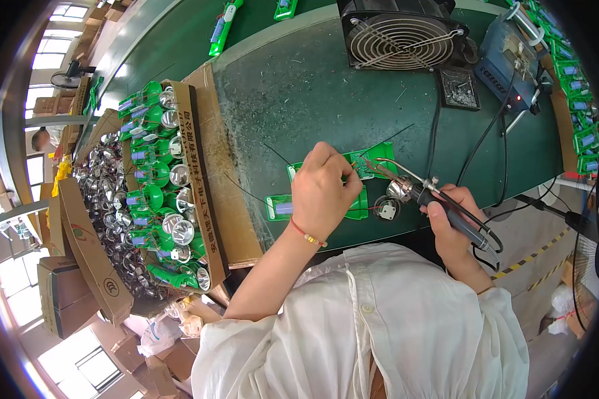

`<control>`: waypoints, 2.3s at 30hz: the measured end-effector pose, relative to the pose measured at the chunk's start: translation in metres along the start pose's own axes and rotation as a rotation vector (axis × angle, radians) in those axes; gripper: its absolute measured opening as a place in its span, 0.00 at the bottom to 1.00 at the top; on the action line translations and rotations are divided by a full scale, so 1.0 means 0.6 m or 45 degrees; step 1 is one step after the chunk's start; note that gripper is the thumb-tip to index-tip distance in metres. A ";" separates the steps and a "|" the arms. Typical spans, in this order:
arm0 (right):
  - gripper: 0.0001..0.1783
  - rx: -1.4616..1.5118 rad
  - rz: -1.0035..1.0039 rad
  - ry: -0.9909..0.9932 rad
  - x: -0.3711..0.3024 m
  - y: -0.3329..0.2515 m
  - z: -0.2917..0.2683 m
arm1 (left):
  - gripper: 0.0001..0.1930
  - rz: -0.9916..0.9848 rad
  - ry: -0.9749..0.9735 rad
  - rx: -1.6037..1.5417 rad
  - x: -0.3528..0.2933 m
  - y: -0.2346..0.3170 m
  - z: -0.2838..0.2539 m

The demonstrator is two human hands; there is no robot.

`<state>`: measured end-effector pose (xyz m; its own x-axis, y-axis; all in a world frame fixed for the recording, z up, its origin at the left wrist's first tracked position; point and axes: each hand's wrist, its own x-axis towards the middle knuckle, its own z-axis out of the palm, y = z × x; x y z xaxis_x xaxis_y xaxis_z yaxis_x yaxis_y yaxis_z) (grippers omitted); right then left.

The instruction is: Assembling and soldering components for green plastic flashlights on a factory production line.

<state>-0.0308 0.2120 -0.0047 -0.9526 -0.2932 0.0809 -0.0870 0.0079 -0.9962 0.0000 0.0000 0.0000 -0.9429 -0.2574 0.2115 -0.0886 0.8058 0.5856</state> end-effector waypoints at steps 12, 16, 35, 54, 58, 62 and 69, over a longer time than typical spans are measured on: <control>0.09 0.055 -0.026 0.017 0.000 0.006 0.002 | 0.05 -0.008 0.013 -0.051 -0.001 -0.004 -0.010; 0.10 0.059 -0.039 -0.005 0.000 0.010 -0.008 | 0.06 0.114 0.178 -0.275 -0.014 -0.013 -0.038; 0.10 0.002 -0.012 -0.128 0.002 0.000 -0.016 | 0.07 0.303 -0.034 -0.030 0.003 -0.014 -0.030; 0.10 -0.118 0.022 -0.175 0.002 0.002 -0.013 | 0.03 0.227 -0.051 0.024 -0.010 -0.006 -0.021; 0.11 -0.122 0.018 -0.187 0.003 0.003 -0.007 | 0.03 0.242 -0.056 0.031 -0.012 -0.007 -0.022; 0.09 -0.121 0.050 -0.153 0.004 -0.001 -0.009 | 0.04 0.254 -0.074 0.018 -0.012 -0.005 -0.018; 0.09 -0.031 0.066 -0.078 -0.004 -0.007 -0.008 | 0.04 0.245 -0.056 0.025 -0.013 -0.007 -0.018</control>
<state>-0.0294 0.2171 -0.0003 -0.9366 -0.3494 0.0266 -0.0462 0.0477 -0.9978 0.0113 -0.0073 0.0045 -0.9560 -0.0744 0.2838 0.0889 0.8483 0.5221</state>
